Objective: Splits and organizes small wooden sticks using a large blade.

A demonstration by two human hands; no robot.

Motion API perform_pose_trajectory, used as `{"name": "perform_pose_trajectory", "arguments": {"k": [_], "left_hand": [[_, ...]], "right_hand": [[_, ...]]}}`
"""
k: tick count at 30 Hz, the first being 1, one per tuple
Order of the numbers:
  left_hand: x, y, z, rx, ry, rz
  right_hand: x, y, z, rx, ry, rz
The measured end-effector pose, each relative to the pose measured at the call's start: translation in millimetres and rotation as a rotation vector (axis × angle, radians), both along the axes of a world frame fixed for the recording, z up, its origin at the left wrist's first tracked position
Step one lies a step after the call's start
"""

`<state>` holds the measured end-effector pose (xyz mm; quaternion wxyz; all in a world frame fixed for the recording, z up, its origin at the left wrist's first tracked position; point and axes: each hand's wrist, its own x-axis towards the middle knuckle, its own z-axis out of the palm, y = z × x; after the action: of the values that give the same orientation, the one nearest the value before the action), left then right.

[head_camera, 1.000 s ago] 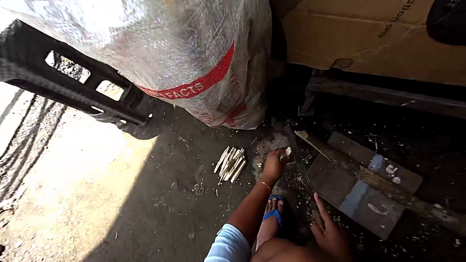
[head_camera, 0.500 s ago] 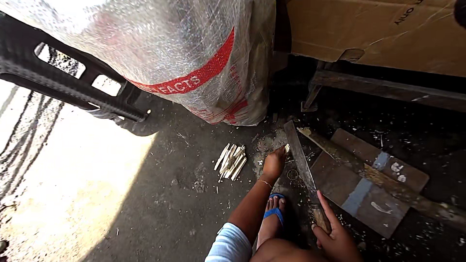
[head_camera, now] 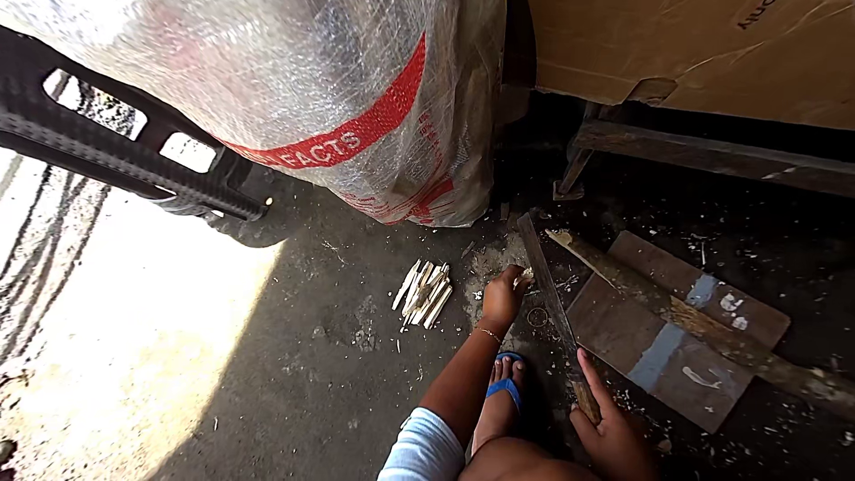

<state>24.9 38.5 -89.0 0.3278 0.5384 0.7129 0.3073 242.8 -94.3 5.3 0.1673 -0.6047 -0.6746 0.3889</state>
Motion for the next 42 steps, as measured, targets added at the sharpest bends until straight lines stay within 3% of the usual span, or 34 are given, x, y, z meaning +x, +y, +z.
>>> {"name": "perform_pose_trajectory", "arguments": {"k": [23, 30, 42], "left_hand": [[3.1, 2.8, 1.5, -0.052, -0.022, 0.099], [1.1, -1.4, -10.4, 0.09, -0.017, 0.03], [-0.5, -2.7, -10.9, 0.103, -0.011, 0.045]], "right_hand": [[-1.3, -0.9, -10.2, 0.151, -0.153, 0.034], [-2.3, -1.4, -17.1, 0.153, -0.208, 0.04], [-10.1, -3.3, -36.7, 0.176, -0.221, 0.043]]}}
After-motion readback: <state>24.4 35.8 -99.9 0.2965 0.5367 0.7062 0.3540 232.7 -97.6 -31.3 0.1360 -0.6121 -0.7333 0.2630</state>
